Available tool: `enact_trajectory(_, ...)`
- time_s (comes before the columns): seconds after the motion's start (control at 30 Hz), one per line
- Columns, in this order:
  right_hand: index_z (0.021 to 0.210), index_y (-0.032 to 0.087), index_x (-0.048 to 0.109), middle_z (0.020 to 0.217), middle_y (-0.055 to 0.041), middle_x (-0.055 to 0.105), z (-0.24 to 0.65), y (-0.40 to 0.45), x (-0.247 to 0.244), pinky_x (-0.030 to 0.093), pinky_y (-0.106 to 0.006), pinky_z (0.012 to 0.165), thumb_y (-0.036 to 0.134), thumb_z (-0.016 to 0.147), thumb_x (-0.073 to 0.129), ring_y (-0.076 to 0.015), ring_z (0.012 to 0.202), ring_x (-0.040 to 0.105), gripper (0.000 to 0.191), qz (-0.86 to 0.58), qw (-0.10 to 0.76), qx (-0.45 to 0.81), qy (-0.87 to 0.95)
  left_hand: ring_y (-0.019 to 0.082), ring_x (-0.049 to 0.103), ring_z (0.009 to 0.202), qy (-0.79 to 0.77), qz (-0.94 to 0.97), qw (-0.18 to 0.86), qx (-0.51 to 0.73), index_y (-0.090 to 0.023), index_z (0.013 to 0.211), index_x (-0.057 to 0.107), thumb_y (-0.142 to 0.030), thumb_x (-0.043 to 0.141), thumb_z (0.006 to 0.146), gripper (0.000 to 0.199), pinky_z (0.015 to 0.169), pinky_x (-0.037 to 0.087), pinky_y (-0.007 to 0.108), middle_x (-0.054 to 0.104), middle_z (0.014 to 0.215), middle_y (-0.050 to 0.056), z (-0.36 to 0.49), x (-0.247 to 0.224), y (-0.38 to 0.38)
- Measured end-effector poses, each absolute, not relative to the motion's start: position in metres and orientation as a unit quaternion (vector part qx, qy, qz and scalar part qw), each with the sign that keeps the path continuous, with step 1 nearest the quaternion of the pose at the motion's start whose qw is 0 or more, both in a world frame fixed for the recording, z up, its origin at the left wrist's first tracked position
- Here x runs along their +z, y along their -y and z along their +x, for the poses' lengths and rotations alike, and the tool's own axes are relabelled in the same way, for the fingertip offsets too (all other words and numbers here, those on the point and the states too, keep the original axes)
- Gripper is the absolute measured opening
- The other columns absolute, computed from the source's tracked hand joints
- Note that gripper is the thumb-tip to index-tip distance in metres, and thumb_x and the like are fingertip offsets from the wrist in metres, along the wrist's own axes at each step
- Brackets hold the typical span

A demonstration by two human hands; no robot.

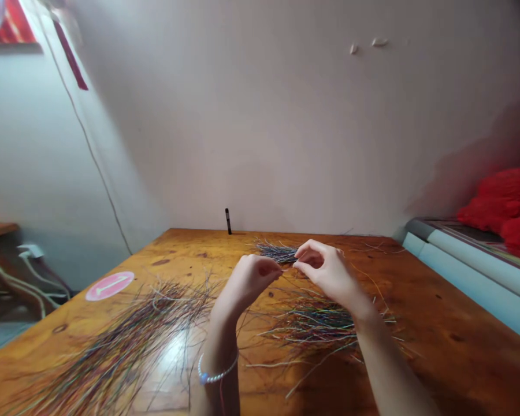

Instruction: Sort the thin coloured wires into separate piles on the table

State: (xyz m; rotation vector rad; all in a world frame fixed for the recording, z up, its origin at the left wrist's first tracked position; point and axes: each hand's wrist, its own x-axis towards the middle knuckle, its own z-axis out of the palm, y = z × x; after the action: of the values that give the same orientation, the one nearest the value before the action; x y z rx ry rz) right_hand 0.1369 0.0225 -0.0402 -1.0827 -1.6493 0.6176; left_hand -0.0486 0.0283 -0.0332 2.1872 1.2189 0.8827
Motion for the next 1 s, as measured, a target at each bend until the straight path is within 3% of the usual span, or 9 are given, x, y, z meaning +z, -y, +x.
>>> enact_trajectory(0.17, 0.075, 0.019, 0.057, 0.065, -0.0027, 0.068, 0.129, -0.043, -0.06, 0.052, -0.027, 0.053, 0.025, 0.071, 0.064, -0.0162, 0.055, 0.065, 0.009, -0.437, 0.513, 0.297, 0.676, 0.015, 0.06, 0.064, -0.482, 0.797, 0.183, 0.315, -0.013, 0.072, 0.072, -0.021, 0.057, 0.072, 0.017, 0.061, 0.042, 0.024, 0.069, 0.067, 0.005, -0.065, -0.033, -0.029)
enact_trajectory(0.4, 0.071, 0.019, 0.065, 0.068, -0.0017, 0.07, 0.107, -0.044, -0.072, 0.05, -0.026, 0.058, 0.016, 0.069, 0.064, -0.0146, 0.061, 0.064, 0.004, -0.401, 0.439, 0.299, 0.747, 0.019, 0.064, 0.07, -0.555, 0.722, 0.275, 0.309, -0.011, 0.083, 0.074, -0.028, 0.062, 0.07, 0.025, 0.065, 0.047, 0.028, 0.073, 0.074, 0.009, -0.12, -0.035, -0.018)
enact_trajectory(0.6, 0.072, 0.019, 0.067, 0.069, -0.0018, 0.07, 0.095, -0.045, -0.083, 0.049, -0.025, 0.057, 0.015, 0.073, 0.059, -0.0138, 0.061, 0.062, 0.009, -0.401, 0.405, 0.279, 0.773, 0.022, 0.067, 0.072, -0.652, 0.627, 0.332, 0.269, -0.015, 0.074, 0.076, -0.023, 0.07, 0.057, 0.02, 0.067, 0.048, 0.029, 0.074, 0.068, 0.006, -0.159, -0.04, -0.006)
enact_trajectory(0.83, 0.081, 0.019, 0.069, 0.08, -0.0044, 0.073, 0.094, -0.05, -0.098, 0.051, -0.027, 0.064, 0.014, 0.074, 0.057, -0.016, 0.069, 0.067, 0.015, -0.416, 0.345, 0.263, 0.799, 0.023, 0.065, 0.073, -0.739, 0.564, 0.268, 0.252, -0.017, 0.062, 0.074, -0.014, 0.065, 0.053, 0.013, 0.065, 0.045, 0.027, 0.073, 0.065, 0.003, -0.189, -0.056, -0.002)
enact_trajectory(1.0, 0.08, 0.019, 0.071, 0.074, -0.0034, 0.073, 0.096, -0.05, -0.109, 0.05, -0.026, 0.061, 0.013, 0.068, 0.064, -0.0163, 0.066, 0.067, 0.015, -0.414, 0.251, 0.277, 0.83, 0.023, 0.065, 0.081, -0.751, 0.547, 0.244, 0.278, -0.017, 0.065, 0.072, -0.014, 0.064, 0.055, 0.013, 0.069, 0.047, 0.028, 0.072, 0.069, 0.003, -0.207, -0.062, 0.004)
